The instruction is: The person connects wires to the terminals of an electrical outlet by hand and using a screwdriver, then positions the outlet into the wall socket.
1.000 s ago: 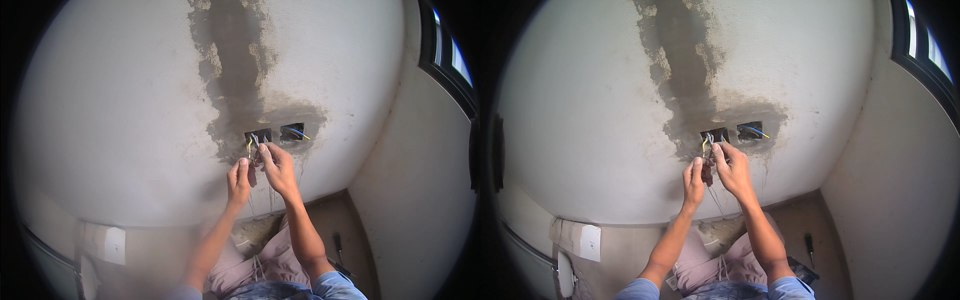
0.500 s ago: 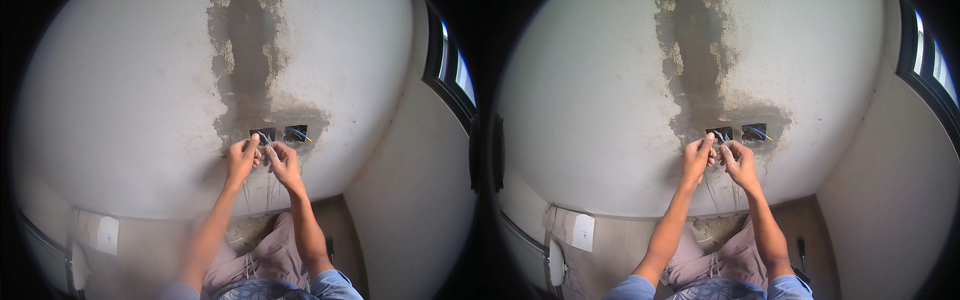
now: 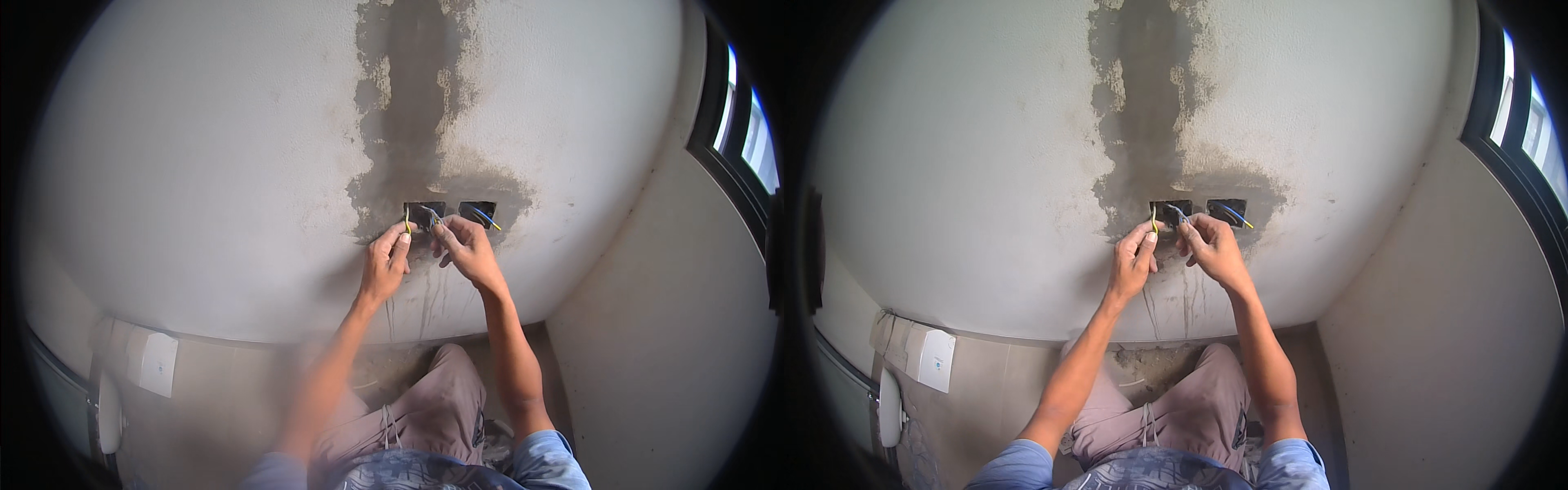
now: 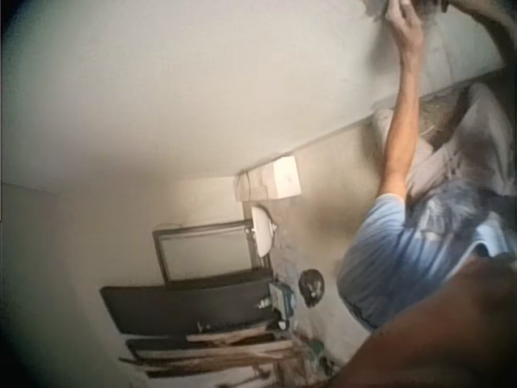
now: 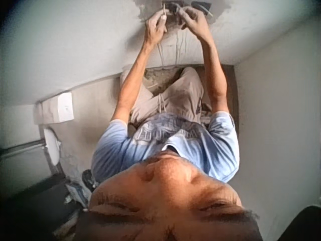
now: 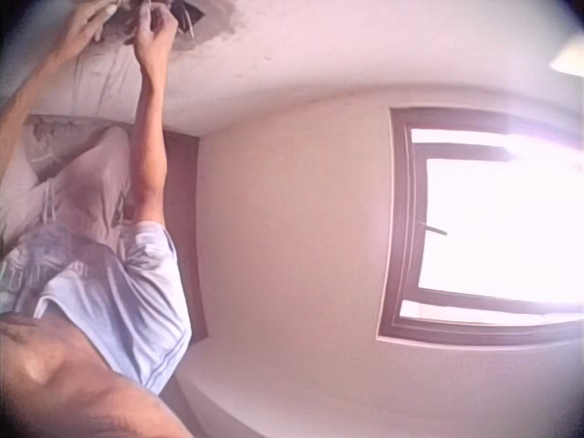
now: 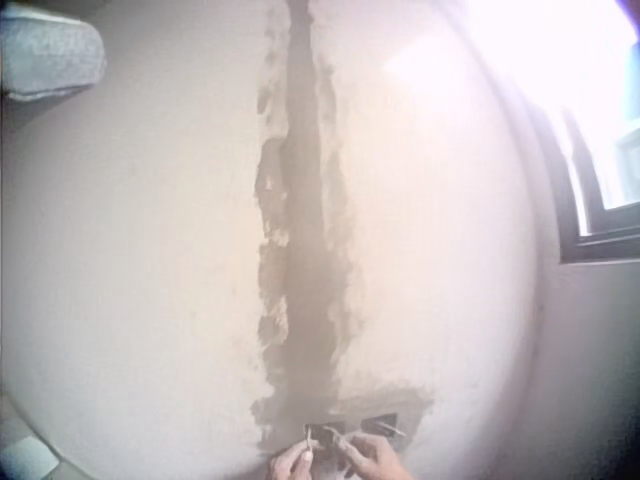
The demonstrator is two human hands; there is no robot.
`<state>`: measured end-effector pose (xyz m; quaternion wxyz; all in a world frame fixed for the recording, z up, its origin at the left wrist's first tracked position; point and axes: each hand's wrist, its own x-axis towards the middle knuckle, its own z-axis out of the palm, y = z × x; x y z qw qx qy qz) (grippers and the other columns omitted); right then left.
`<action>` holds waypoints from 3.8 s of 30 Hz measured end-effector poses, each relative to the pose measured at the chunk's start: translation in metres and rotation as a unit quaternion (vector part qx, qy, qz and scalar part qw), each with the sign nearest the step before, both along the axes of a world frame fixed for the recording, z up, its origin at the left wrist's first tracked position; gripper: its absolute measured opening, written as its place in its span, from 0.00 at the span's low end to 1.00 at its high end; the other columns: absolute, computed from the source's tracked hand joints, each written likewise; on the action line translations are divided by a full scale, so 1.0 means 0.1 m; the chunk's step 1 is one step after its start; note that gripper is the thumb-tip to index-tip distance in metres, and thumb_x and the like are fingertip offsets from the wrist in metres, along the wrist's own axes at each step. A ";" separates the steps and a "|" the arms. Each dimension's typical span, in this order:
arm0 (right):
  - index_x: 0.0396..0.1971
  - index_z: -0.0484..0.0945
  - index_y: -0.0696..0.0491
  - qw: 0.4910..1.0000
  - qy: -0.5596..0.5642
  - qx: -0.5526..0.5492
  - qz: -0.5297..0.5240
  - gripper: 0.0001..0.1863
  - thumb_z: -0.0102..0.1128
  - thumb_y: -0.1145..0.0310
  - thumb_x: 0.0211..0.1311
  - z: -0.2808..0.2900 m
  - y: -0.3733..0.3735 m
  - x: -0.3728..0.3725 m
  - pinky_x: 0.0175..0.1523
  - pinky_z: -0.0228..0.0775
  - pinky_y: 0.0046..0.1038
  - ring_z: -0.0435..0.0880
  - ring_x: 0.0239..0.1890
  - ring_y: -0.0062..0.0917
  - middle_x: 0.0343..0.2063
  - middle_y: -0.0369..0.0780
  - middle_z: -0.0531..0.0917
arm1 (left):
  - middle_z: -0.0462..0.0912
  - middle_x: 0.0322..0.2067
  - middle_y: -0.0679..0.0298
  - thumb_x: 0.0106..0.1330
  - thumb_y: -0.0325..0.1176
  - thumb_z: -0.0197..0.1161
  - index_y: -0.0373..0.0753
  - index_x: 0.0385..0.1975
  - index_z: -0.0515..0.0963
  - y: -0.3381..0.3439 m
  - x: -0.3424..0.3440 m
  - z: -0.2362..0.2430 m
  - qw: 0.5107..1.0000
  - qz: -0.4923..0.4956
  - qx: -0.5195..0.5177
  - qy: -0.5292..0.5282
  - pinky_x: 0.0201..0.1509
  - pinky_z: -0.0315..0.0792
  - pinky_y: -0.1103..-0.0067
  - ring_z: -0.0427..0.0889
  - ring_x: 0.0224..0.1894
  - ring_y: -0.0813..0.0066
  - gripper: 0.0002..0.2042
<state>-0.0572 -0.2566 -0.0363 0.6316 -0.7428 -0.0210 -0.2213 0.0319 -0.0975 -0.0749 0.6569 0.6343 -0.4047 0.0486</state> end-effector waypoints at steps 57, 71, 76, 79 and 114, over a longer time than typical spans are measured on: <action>0.24 0.65 0.48 0.975 -0.026 0.213 -0.065 0.24 0.47 0.47 0.77 -0.28 1.13 0.04 0.24 0.67 0.24 0.64 0.18 0.16 0.18 0.30 0.65 | 0.80 0.36 0.74 0.61 0.34 0.59 0.49 0.39 0.79 0.10 0.93 1.19 0.558 -0.070 0.212 -0.799 0.22 0.72 0.81 0.79 0.26 0.81 0.08; 0.50 0.78 0.63 0.961 -0.092 -0.001 -0.263 0.13 0.58 0.71 0.71 -0.33 1.27 0.04 0.32 0.77 0.25 0.84 0.24 0.21 0.22 0.41 0.84 | 0.83 0.42 0.65 0.58 0.29 0.62 0.34 0.44 0.80 0.18 0.85 1.09 0.644 -0.132 0.162 -0.736 0.38 0.79 0.79 0.82 0.35 0.74 0.14; 0.49 0.79 0.61 0.958 -0.088 -0.038 -0.272 0.13 0.53 0.69 0.74 -0.32 0.97 -0.40 0.31 0.72 0.24 0.80 0.23 0.19 0.21 0.38 0.81 | 0.83 0.42 0.65 0.59 0.29 0.62 0.34 0.42 0.81 0.21 0.82 1.23 0.632 -0.154 0.199 -0.733 0.42 0.77 0.78 0.81 0.37 0.73 0.12; 0.45 0.80 0.61 0.933 -0.129 0.000 -0.336 0.12 0.54 0.68 0.74 -0.27 0.78 -0.41 0.31 0.70 0.21 0.79 0.27 0.16 0.26 0.36 0.81 | 0.84 0.45 0.60 0.58 0.29 0.66 0.35 0.44 0.82 0.26 0.71 1.41 0.694 -0.213 0.216 -0.653 0.41 0.79 0.75 0.83 0.39 0.68 0.14; 0.42 0.77 0.54 0.812 -0.070 0.554 0.169 0.14 0.54 0.58 0.75 -0.38 0.87 -0.20 0.45 0.80 0.27 0.82 0.40 0.24 0.27 0.33 0.78 | 0.81 0.32 0.69 0.55 0.28 0.65 0.41 0.34 0.79 0.03 0.69 1.31 0.688 -0.162 0.240 -0.666 0.34 0.78 0.75 0.80 0.34 0.71 0.07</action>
